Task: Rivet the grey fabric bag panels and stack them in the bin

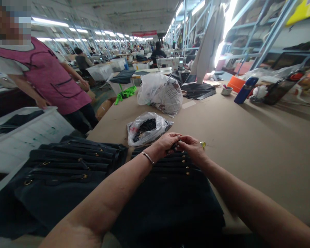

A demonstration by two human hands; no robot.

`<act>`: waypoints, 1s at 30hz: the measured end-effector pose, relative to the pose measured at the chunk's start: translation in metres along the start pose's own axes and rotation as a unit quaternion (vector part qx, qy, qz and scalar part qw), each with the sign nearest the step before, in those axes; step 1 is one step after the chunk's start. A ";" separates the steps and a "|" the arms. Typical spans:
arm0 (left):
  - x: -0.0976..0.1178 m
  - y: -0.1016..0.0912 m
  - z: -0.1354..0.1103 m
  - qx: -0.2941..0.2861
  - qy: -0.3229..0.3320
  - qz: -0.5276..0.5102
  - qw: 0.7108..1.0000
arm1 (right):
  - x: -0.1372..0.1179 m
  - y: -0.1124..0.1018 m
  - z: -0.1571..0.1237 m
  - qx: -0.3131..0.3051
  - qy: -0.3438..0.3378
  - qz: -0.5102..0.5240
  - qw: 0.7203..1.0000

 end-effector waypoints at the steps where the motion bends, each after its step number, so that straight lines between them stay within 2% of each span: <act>1: -0.001 0.001 0.000 -0.002 0.007 -0.001 1.000 | 0.000 0.000 -0.001 0.010 0.000 0.010 1.000; 5: -0.001 0.003 -0.002 0.003 0.017 0.036 0.999 | -0.002 -0.005 0.001 0.017 0.006 0.025 1.000; 13: -0.005 -0.002 -0.003 0.040 -0.022 0.183 0.982 | -0.004 -0.021 0.005 0.024 0.066 0.002 0.998; 17: -0.014 -0.004 0.001 0.013 -0.022 0.283 0.959 | -0.002 -0.027 0.006 0.029 0.054 -0.108 0.992; 20: -0.018 -0.004 0.005 -0.021 -0.013 0.340 0.940 | -0.002 -0.034 0.009 0.050 0.024 -0.283 0.958; 22: -0.018 -0.004 0.007 -0.045 -0.002 0.393 0.918 | -0.002 -0.039 0.011 0.052 0.025 -0.361 0.931; 25: -0.016 -0.004 0.011 -0.063 0.007 0.457 0.887 | 0.000 -0.045 0.013 0.056 0.031 -0.407 0.911; 30: -0.019 -0.006 0.018 -0.078 -0.008 0.489 0.869 | 0.011 -0.053 0.019 0.063 0.048 -0.462 0.883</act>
Point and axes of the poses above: each hand's wrist, its own z-axis towards the middle knuckle, its own y-axis out of the palm, x = y × z, the point moved 1 cm from there along z, towards the middle knuckle, and after that the axes turned 13 degrees about y, right-handed, at the moved point
